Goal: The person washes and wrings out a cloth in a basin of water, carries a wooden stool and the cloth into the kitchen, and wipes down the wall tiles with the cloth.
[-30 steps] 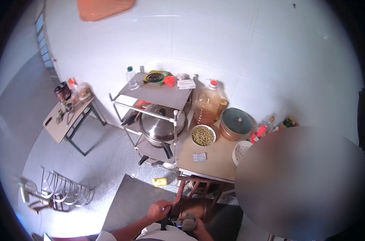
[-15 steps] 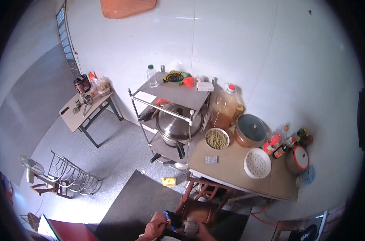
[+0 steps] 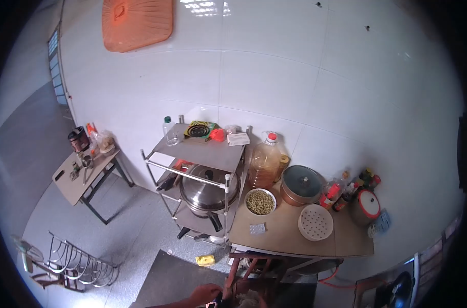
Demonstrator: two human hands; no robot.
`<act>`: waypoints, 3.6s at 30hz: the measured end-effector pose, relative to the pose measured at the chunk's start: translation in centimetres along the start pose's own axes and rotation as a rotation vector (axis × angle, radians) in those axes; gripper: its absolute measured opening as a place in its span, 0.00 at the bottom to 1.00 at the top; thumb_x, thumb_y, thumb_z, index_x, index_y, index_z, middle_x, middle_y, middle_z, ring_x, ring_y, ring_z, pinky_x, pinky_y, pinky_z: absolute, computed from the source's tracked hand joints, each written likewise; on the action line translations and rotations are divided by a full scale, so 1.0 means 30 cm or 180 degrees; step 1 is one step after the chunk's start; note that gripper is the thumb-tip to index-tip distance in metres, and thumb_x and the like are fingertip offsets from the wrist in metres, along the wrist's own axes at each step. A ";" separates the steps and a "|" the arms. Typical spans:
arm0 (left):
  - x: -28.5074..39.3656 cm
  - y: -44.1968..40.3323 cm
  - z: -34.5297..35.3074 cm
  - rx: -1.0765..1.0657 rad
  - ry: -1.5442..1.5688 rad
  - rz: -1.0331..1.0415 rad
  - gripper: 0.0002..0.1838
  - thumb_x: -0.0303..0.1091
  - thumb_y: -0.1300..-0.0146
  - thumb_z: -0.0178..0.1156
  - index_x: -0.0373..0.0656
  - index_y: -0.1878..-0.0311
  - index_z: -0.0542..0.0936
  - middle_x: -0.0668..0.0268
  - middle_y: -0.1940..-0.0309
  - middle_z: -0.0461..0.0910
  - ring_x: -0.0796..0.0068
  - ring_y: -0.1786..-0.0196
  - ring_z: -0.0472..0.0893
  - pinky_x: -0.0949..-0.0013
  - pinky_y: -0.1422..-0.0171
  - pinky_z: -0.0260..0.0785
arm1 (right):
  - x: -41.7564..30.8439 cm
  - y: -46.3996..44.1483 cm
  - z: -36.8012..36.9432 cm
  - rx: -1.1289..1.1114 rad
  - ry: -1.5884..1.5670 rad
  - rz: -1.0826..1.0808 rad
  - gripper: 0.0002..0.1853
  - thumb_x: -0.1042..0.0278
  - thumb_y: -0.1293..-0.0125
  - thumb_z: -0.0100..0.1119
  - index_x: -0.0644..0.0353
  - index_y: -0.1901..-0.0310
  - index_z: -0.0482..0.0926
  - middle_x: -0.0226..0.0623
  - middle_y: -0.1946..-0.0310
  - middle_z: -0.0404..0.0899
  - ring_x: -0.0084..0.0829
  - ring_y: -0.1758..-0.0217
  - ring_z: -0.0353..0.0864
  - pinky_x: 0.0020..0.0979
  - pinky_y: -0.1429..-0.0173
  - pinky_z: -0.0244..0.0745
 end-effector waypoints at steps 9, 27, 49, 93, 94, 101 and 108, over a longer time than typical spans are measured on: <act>0.054 -0.103 -0.024 -0.0125 0.0001 0.0329 0.06 0.30 0.43 0.61 0.46 0.63 0.84 0.59 0.66 0.81 0.58 0.59 0.81 0.58 0.55 0.73 | 0.343 -0.206 -0.250 -0.0721 -0.1684 0.0850 0.21 0.51 0.31 0.50 0.64 0.57 0.79 0.27 0.86 0.64 0.25 0.90 0.56 0.27 0.85 0.56; 0.824 -0.572 -0.516 0.1097 0.0083 0.2196 0.10 0.20 0.46 0.60 0.42 0.60 0.83 0.59 0.70 0.81 0.60 0.65 0.81 0.64 0.61 0.73 | -0.188 -0.176 -0.097 -0.1292 -0.1330 -0.0552 0.21 0.51 0.34 0.56 0.62 0.51 0.77 0.39 0.64 0.80 0.32 0.71 0.76 0.36 0.65 0.79; 1.231 -0.665 -0.102 0.0272 0.0739 0.1031 0.23 0.35 0.38 0.63 0.36 0.42 0.72 0.51 0.53 0.79 0.54 0.44 0.78 0.57 0.39 0.71 | -0.959 0.324 0.766 -0.0702 -0.0952 0.0360 0.18 0.53 0.26 0.42 0.57 0.51 0.76 0.34 0.64 0.78 0.29 0.65 0.78 0.32 0.62 0.78; 1.390 -1.352 -1.048 0.3409 0.1759 0.0913 0.25 0.27 0.37 0.58 0.38 0.36 0.66 0.57 0.43 0.68 0.65 0.39 0.69 0.64 0.33 0.60 | -2.716 1.068 2.574 0.1323 0.4191 -0.9678 0.36 0.56 0.38 0.59 0.52 0.30 0.58 0.30 0.30 0.59 0.34 0.26 0.56 0.42 0.23 0.51; 1.388 -1.390 -1.089 0.3579 0.1285 0.0950 0.26 0.28 0.37 0.59 0.38 0.36 0.66 0.56 0.42 0.67 0.62 0.38 0.68 0.63 0.32 0.59 | -2.715 1.066 2.576 0.1245 0.4200 -0.9683 0.36 0.56 0.38 0.59 0.52 0.30 0.58 0.30 0.30 0.59 0.34 0.26 0.56 0.42 0.23 0.51; 1.527 -1.705 -1.404 0.4484 0.0304 0.1548 0.24 0.37 0.35 0.57 0.35 0.39 0.68 0.50 0.46 0.66 0.52 0.40 0.65 0.57 0.32 0.55 | -2.720 1.056 2.578 0.1498 0.4227 -0.9755 0.35 0.57 0.38 0.60 0.51 0.30 0.59 0.29 0.31 0.60 0.34 0.27 0.57 0.42 0.23 0.52; 1.707 -1.863 -1.205 0.5034 -0.0962 0.1276 0.14 0.34 0.40 0.57 0.37 0.53 0.73 0.50 0.52 0.71 0.49 0.46 0.67 0.49 0.41 0.56 | -2.706 1.062 2.565 0.1182 0.3863 -1.0086 0.33 0.62 0.40 0.62 0.53 0.32 0.63 0.33 0.33 0.65 0.38 0.29 0.62 0.45 0.26 0.57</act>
Point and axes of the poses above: each hand's wrist, its own y-axis away from the middle knuckle, its own z-axis out of the palm, x = y × z, the point moved 9 cm from there along -y, towards the middle knuckle
